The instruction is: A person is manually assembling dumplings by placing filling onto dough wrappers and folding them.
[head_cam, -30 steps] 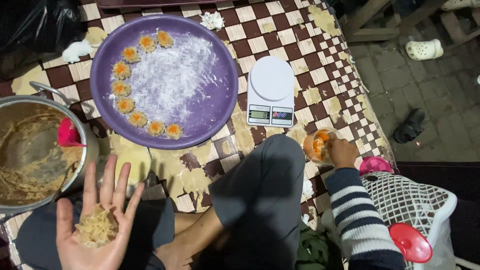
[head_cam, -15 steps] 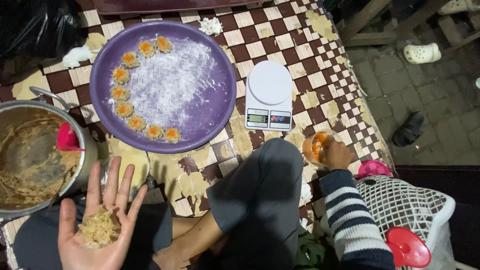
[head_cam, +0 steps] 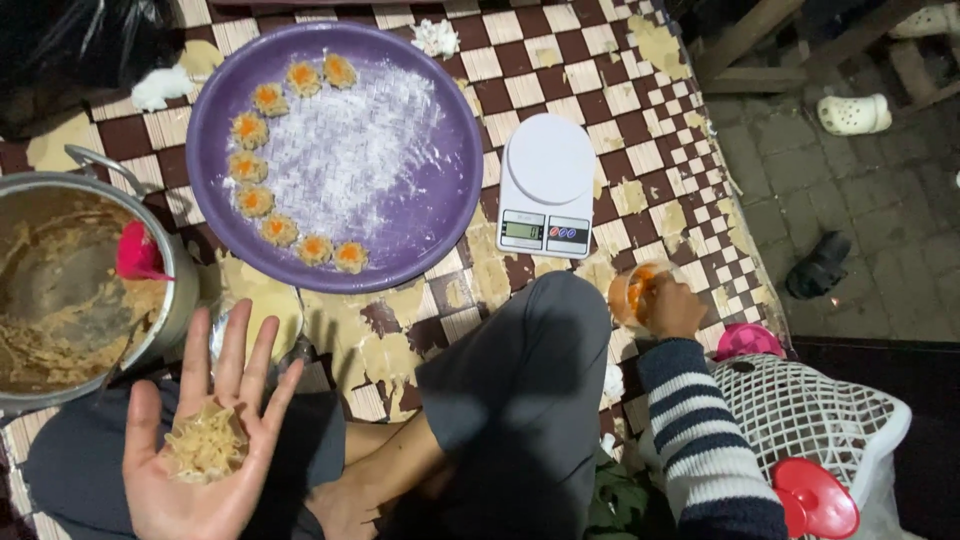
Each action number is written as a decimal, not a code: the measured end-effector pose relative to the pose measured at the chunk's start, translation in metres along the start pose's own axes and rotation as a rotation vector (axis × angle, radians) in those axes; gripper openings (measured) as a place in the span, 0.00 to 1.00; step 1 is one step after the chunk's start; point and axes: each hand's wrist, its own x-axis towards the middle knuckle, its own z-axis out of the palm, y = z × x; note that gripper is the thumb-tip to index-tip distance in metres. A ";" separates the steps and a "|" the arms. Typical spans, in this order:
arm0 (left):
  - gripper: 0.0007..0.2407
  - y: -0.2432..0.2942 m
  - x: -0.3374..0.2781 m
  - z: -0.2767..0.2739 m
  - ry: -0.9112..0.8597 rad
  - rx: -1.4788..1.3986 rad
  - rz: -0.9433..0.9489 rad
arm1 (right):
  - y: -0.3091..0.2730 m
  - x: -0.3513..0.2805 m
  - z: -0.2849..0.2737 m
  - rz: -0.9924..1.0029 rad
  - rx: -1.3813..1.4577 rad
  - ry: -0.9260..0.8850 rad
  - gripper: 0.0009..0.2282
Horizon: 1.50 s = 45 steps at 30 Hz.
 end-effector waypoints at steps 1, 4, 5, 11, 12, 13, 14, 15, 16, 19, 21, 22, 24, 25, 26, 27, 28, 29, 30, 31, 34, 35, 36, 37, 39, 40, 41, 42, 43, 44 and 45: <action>0.24 0.001 0.001 -0.001 -0.007 0.006 -0.009 | 0.001 0.001 0.002 -0.005 -0.037 0.021 0.13; 0.23 0.001 -0.001 -0.002 0.001 0.015 -0.017 | 0.006 0.000 0.004 0.010 -0.061 -0.014 0.11; 0.23 0.001 -0.002 -0.001 0.011 0.017 -0.013 | 0.007 0.001 0.003 0.027 -0.048 -0.065 0.10; 0.24 -0.002 -0.003 -0.001 -0.022 0.020 -0.036 | -0.001 -0.009 -0.013 0.064 0.146 -0.015 0.10; 0.24 -0.002 -0.003 -0.001 -0.024 0.021 -0.036 | -0.001 -0.008 -0.007 0.063 0.148 -0.014 0.10; 0.24 -0.002 -0.003 -0.001 -0.018 0.020 -0.040 | -0.002 -0.007 -0.001 0.057 0.108 0.044 0.10; 0.24 -0.002 -0.003 -0.001 -0.012 0.019 -0.043 | -0.002 -0.005 0.004 0.050 0.069 0.103 0.10; 0.24 -0.002 -0.003 0.000 -0.014 0.019 -0.042 | -0.005 -0.006 0.004 0.048 0.070 0.104 0.10; 0.24 -0.002 -0.003 0.000 -0.010 0.016 -0.046 | -0.008 -0.007 0.004 0.072 0.113 0.144 0.10; 0.23 -0.002 -0.003 -0.002 -0.027 0.025 -0.058 | -0.015 -0.009 -0.008 0.118 0.148 0.146 0.09; 0.23 -0.001 -0.002 -0.003 -0.048 0.037 -0.065 | -0.012 -0.008 -0.016 0.138 0.138 0.109 0.08; 0.23 -0.001 -0.003 -0.003 -0.041 0.025 -0.065 | -0.005 -0.008 -0.016 0.163 0.273 0.057 0.07; 0.23 -0.003 -0.003 -0.004 -0.029 0.010 -0.064 | 0.009 -0.007 -0.019 0.187 0.404 0.001 0.07; 0.23 -0.004 -0.003 -0.004 -0.038 0.000 -0.080 | 0.016 -0.006 -0.023 0.281 0.742 -0.089 0.07; 0.23 -0.005 -0.002 -0.003 -0.048 -0.009 -0.097 | 0.023 -0.005 -0.027 0.372 1.082 -0.180 0.09; 0.23 -0.008 -0.001 -0.007 -0.045 -0.013 -0.096 | 0.025 -0.013 -0.037 0.374 1.077 -0.181 0.09; 0.23 -0.011 0.002 -0.009 -0.012 -0.010 -0.096 | 0.024 -0.016 -0.048 0.401 1.257 -0.229 0.08; 0.25 -0.012 0.005 -0.009 0.021 -0.007 -0.095 | 0.022 -0.020 -0.060 0.426 1.436 -0.278 0.07; 0.25 -0.017 0.009 -0.012 0.010 -0.002 -0.085 | 0.023 -0.026 -0.071 0.410 1.443 -0.279 0.07; 0.24 -0.021 0.012 -0.013 0.010 -0.010 -0.122 | 0.023 -0.033 -0.081 0.378 1.551 -0.290 0.09; 0.24 -0.028 0.020 -0.024 -0.052 0.016 -0.131 | -0.022 -0.061 -0.153 0.257 1.739 -0.328 0.10; 0.26 -0.029 0.025 -0.030 -0.094 0.025 -0.145 | -0.039 -0.076 -0.184 0.216 1.800 -0.325 0.09; 0.26 -0.029 0.027 -0.035 -0.106 0.038 -0.115 | -0.060 -0.086 -0.203 0.184 1.808 -0.347 0.09; 0.25 -0.028 0.031 -0.040 -0.084 0.157 -0.141 | -0.079 -0.097 -0.222 0.075 1.859 -0.345 0.10; 0.25 -0.031 0.033 -0.040 -0.070 0.274 -0.158 | -0.115 -0.125 -0.264 -0.052 1.909 -0.342 0.10; 0.25 -0.036 0.030 -0.032 -0.069 0.274 -0.153 | -0.133 -0.142 -0.287 -0.157 1.750 -0.313 0.16; 0.25 -0.041 0.028 -0.025 -0.068 0.274 -0.149 | -0.150 -0.159 -0.310 -0.256 1.589 -0.280 0.21; 0.25 -0.040 0.029 -0.028 -0.079 0.276 -0.140 | -0.169 -0.169 -0.321 -0.271 1.590 -0.276 0.21; 0.25 -0.039 0.030 -0.031 -0.075 0.195 -0.155 | -0.186 -0.179 -0.331 -0.543 1.527 -0.069 0.11; 0.24 -0.038 0.032 -0.034 -0.074 0.114 -0.171 | -0.204 -0.189 -0.342 -0.805 1.438 0.145 0.14; 0.24 -0.037 0.033 -0.034 -0.087 0.116 -0.163 | -0.210 -0.198 -0.355 -0.820 1.438 0.152 0.14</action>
